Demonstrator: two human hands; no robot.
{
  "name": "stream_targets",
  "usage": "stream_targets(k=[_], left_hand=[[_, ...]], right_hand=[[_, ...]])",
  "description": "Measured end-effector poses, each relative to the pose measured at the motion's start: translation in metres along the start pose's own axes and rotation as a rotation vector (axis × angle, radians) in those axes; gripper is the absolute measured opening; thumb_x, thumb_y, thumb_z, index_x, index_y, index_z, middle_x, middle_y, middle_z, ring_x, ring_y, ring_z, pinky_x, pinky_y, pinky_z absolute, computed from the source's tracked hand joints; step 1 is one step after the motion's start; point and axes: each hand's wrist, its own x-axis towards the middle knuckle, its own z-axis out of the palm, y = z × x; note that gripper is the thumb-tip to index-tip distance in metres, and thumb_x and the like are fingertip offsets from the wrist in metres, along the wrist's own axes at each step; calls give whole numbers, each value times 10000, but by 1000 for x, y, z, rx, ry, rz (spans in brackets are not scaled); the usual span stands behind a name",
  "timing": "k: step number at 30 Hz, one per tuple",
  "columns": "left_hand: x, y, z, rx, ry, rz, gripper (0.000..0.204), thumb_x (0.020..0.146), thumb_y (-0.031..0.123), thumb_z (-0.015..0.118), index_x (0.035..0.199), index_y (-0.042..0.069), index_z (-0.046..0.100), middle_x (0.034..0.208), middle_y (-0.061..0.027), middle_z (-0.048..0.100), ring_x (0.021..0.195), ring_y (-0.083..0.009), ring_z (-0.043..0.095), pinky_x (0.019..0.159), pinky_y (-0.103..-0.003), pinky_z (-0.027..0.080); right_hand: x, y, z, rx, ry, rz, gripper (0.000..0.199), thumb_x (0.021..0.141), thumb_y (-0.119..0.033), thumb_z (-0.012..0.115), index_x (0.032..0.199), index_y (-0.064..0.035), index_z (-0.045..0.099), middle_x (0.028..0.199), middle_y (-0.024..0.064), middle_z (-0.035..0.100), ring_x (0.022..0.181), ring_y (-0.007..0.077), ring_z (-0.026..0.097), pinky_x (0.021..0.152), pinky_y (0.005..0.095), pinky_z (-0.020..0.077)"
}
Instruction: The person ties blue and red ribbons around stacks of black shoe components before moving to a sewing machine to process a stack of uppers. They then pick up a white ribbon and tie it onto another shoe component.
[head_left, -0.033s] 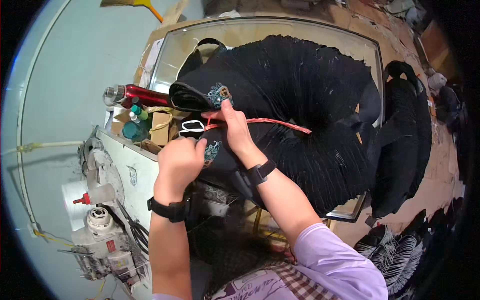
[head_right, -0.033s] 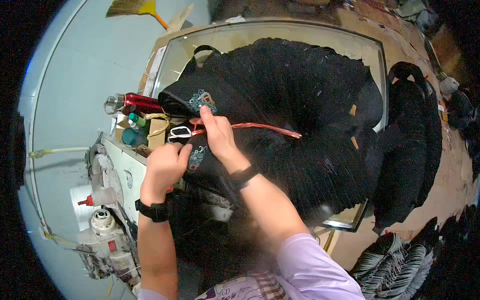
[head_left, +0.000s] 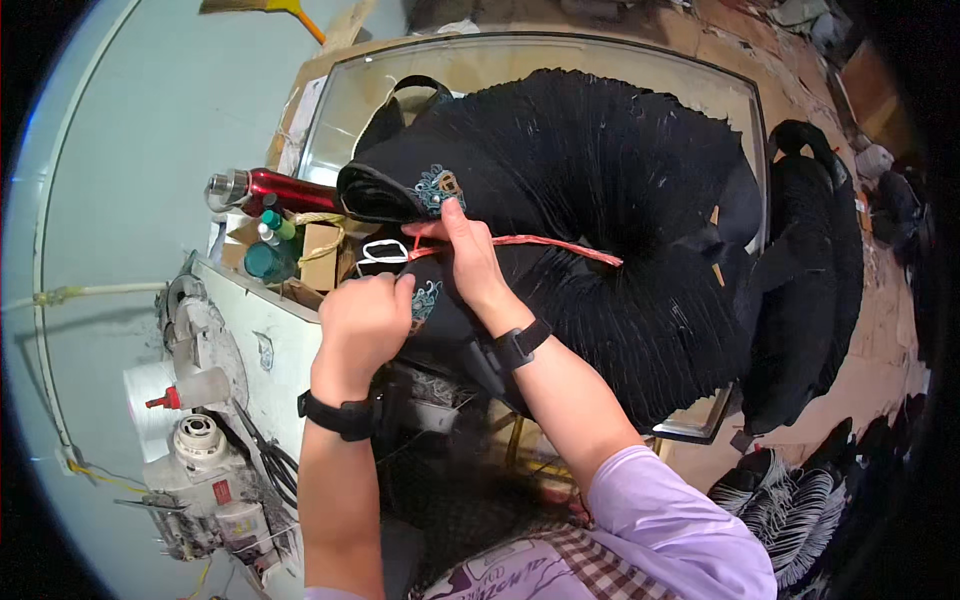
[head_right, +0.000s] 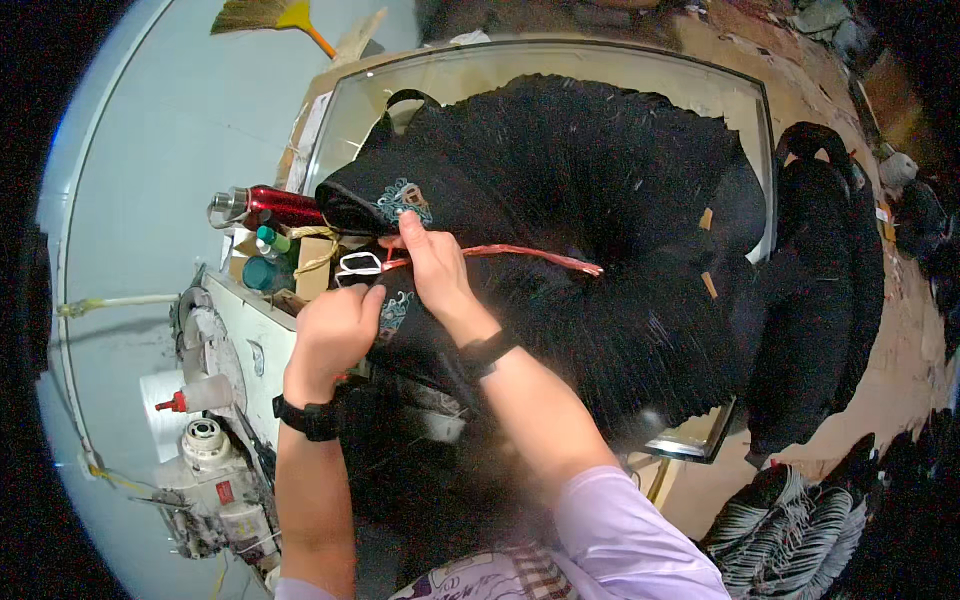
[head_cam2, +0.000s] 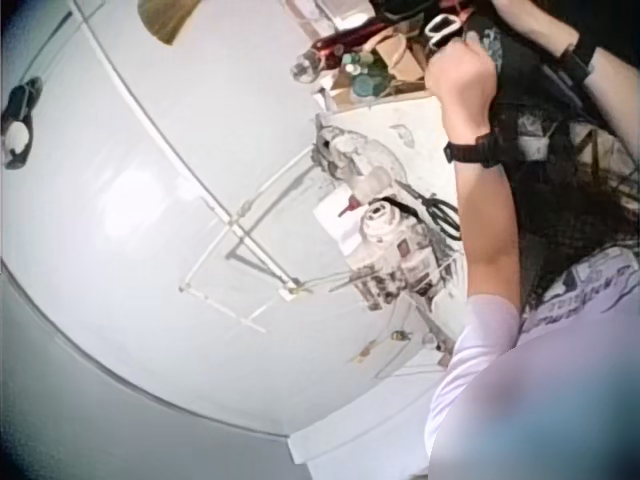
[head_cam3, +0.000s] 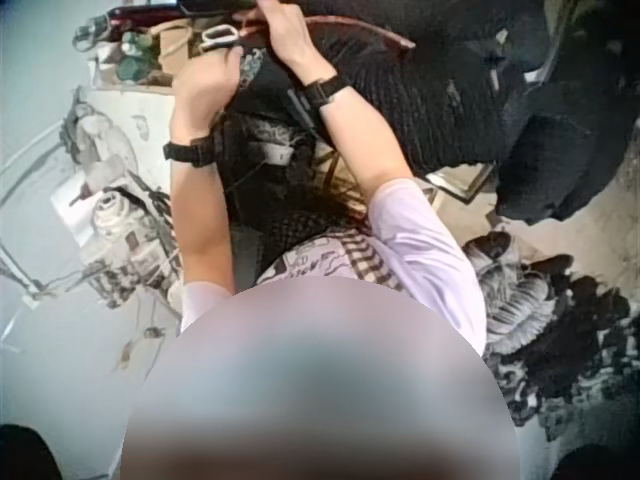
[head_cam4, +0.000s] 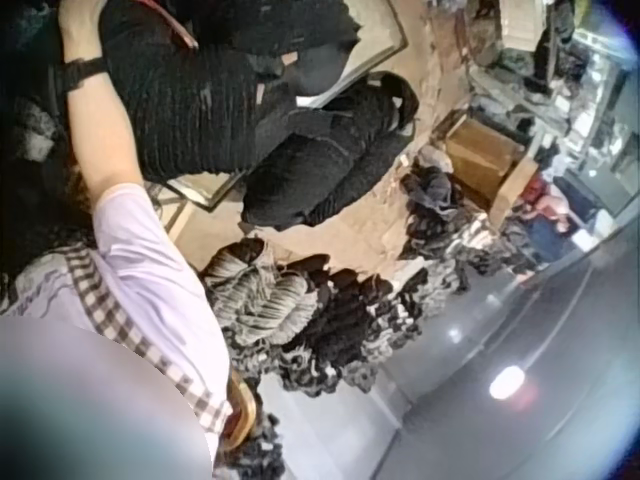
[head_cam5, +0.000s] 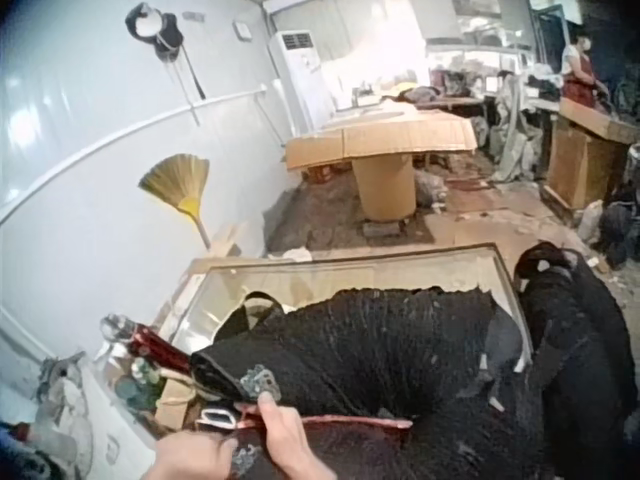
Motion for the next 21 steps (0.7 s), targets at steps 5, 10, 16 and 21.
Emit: stream_targets(k=[5, 10, 16, 21], left_hand=[[13, -2, 10, -303, -37, -168, 224, 875, 207, 506, 948, 11, 585, 833, -166, 630, 723, -289, 607, 618, -346, 469], [12, -7, 24, -1212, 204, -303, 259, 867, 25, 505, 1116, -24, 454, 907, -109, 641, 810, -108, 583, 715, -232, 453], [18, -12, 12, -731, -6, -386, 184, 838, 6, 490, 1013, -14, 437, 810, -124, 631, 735, -136, 595, 635, -250, 444], [19, -21, 14, -1057, -136, -370, 158, 834, 10, 509, 980, 7, 451, 734, -57, 583, 645, -90, 533, 575, -230, 419]], right_hand=[[1, 1, 2, -42, 54, -43, 715, 896, -582, 316, 871, 27, 689, 734, 172, 658, 740, 239, 614, 729, 319, 440], [0, 0, 2, -69, 57, -20, 706, 895, -581, 317, 864, 15, 693, 727, 178, 653, 727, 244, 614, 715, 322, 441], [-6, 2, 4, -52, 84, -89, 632, 905, -528, 363, 874, 14, 688, 699, 158, 645, 695, 217, 606, 672, 317, 438], [-10, 2, 6, -65, 77, -79, 587, 909, -492, 393, 875, 16, 686, 681, 139, 641, 669, 185, 594, 644, 309, 434]])
